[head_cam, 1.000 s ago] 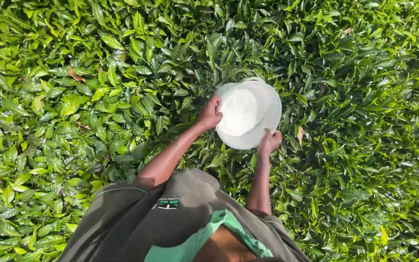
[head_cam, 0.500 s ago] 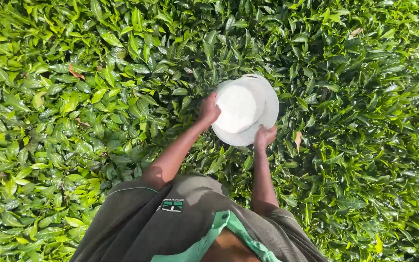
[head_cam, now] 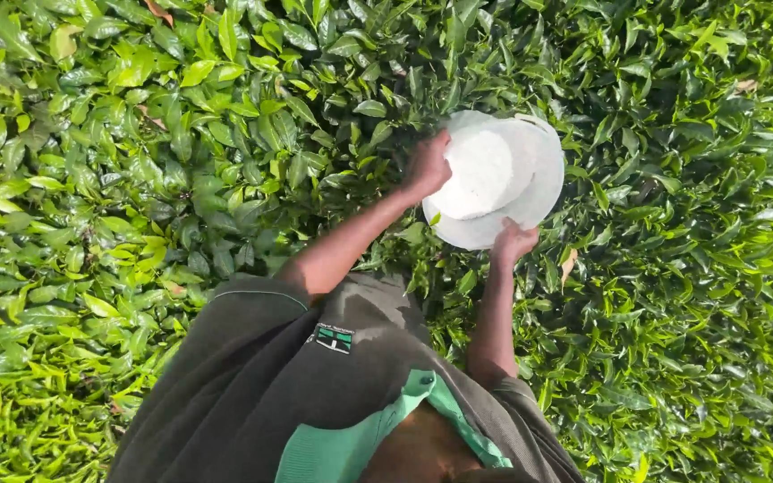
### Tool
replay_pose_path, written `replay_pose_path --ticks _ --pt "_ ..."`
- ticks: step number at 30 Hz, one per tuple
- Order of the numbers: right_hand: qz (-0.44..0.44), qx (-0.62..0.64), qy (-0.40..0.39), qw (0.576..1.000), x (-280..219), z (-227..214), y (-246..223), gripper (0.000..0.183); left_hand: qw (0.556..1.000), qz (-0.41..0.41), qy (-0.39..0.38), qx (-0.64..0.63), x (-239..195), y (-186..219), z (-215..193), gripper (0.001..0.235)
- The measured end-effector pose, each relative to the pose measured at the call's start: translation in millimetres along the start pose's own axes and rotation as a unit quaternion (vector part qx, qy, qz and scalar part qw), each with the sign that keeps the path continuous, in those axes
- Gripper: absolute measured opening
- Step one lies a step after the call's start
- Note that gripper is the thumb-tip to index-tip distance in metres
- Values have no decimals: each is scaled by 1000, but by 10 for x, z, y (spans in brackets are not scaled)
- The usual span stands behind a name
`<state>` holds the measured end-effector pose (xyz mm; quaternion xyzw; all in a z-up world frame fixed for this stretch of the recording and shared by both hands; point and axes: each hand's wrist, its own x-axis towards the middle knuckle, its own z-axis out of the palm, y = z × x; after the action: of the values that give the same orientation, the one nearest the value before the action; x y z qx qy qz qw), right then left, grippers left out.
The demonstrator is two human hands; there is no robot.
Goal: Broadcasting granular fertilizer by hand from a bucket onto crops while walking through a field.
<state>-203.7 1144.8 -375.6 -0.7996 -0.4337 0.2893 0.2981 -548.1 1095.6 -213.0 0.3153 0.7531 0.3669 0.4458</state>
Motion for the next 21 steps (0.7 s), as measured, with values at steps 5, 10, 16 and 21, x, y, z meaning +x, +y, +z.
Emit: replay_pose_path --ticks 5,10,16,21 --pt "-15 86 -37 995 -260 -340 -467 47 997 -8 36 -69 25 117 213 24" --pt "-26 160 -97 982 383 -225 -751 35 974 21 113 -194 577 -114 540 35" --pt "11 155 -56 986 449 -73 -1596 23 966 -23 148 -211 115 230 572 44" --pt "32 106 -46 993 326 -39 -1553 27 962 -105 138 -212 29 -144 841 44"
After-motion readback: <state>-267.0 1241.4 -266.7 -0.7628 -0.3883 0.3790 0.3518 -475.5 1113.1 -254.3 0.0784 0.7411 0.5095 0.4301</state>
